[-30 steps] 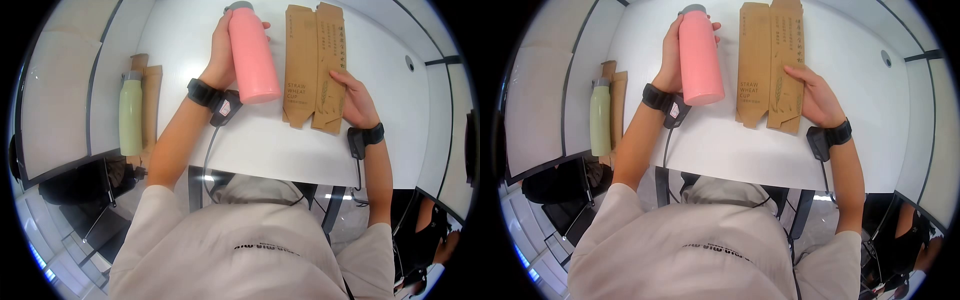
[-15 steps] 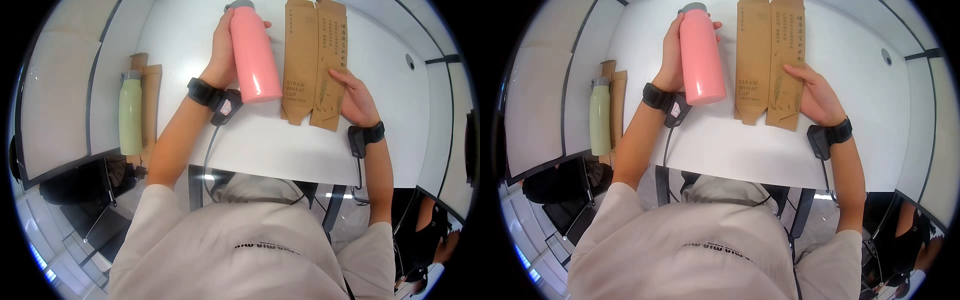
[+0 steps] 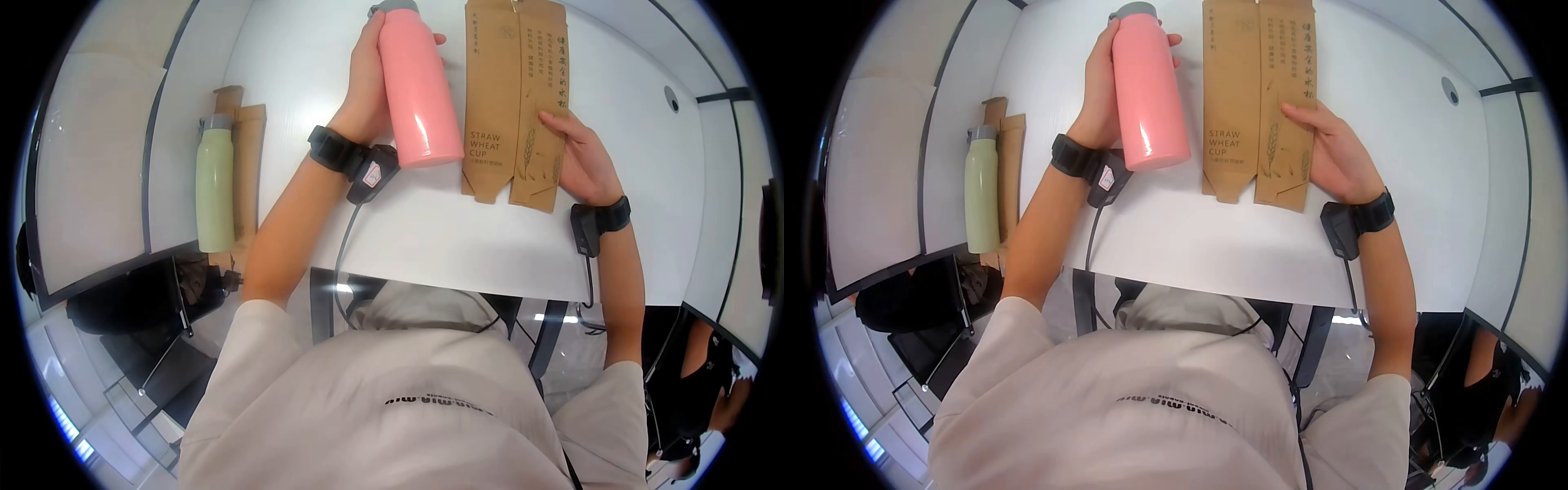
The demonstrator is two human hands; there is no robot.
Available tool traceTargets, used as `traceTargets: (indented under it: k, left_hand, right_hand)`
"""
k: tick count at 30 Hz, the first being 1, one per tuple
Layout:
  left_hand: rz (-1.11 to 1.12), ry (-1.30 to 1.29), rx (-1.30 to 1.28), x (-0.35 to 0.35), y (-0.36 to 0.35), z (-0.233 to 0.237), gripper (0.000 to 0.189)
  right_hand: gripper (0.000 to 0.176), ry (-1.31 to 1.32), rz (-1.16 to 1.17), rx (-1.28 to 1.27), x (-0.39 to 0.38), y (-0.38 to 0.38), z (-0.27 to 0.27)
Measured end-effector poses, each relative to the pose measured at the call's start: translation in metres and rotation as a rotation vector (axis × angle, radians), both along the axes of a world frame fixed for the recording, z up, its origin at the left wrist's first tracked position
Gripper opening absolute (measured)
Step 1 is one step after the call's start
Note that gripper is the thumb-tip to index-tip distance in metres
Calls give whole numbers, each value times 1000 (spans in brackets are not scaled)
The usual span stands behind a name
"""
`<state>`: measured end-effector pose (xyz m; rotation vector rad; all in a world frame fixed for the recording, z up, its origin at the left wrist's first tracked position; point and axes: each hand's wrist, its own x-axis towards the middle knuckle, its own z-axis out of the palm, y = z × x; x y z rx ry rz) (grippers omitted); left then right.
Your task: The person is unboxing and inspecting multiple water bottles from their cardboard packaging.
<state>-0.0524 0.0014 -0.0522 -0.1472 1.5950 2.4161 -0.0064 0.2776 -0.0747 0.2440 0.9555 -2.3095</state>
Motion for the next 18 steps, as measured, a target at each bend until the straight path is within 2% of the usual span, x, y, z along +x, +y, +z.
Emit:
traceTargets:
  k: [18]
  left_hand:
    - [4, -4, -10, 0, 1, -1, 48]
  right_hand:
    - [39, 10, 13, -3, -1, 1, -1]
